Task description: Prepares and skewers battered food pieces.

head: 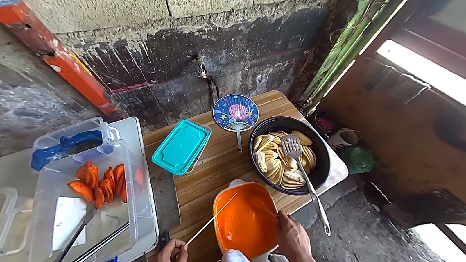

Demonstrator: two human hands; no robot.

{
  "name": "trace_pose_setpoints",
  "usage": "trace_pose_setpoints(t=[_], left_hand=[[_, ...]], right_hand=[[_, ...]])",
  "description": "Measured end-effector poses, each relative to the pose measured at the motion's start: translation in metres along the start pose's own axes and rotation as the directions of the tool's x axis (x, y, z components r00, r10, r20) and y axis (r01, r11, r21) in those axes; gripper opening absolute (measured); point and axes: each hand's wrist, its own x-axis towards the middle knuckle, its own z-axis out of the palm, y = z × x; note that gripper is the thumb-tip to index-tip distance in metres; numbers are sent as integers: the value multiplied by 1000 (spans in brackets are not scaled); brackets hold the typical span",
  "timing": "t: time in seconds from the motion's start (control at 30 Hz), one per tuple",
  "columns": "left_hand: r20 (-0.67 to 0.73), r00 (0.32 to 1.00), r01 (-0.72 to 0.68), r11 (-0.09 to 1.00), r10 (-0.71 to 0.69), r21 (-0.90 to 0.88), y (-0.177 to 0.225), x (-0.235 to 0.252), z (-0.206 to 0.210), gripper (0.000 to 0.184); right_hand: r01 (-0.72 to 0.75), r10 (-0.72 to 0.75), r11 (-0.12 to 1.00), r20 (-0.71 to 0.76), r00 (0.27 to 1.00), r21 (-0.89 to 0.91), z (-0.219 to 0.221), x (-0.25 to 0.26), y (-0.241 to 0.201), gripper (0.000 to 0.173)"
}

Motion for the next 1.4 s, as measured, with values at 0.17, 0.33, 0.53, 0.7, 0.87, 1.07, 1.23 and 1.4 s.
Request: trace_pose_setpoints(t=[0.17,0.33,0.53,0.7,0.87,1.07,1.23,1.4], left_hand=[[7,1000,-17,1000,17,15,-3,0,-2,32],[-9,1000,-10,1000,10,22,2,-3,-6,32],[-38,999,18,1000,-18,-22,-2,-8,-6,30],[-15,1000,18,999,-19,-26,-14,-9,0,30],[-9,1000,7,1000,-7,-21,-9,-2,-1,31],[-46,999,-16,1000,17,13,6,4,-11,29],[-42,999,12,1000,-12,0,1,-1,-11,30],[5,1000,-8,1000,8,-26,-19,-5,6,30]], right_hand=[[-20,19,999,66,998,27,1,5,-33,39],[201,-222,972,201,954,122,26,6,-46,29],[90,-112,980,121,986,176,6,-9,-16,29],[-62,62,998,2,998,14,3,-6,-6,32],[35,-47,994,115,992,100,19,5,-42,36],[247,-280,956,243,929,157,17,13,-48,29],[42,-44,999,60,997,27,-8,3,-25,33],[86,-86,996,112,990,10,15,-8,-14,34]])
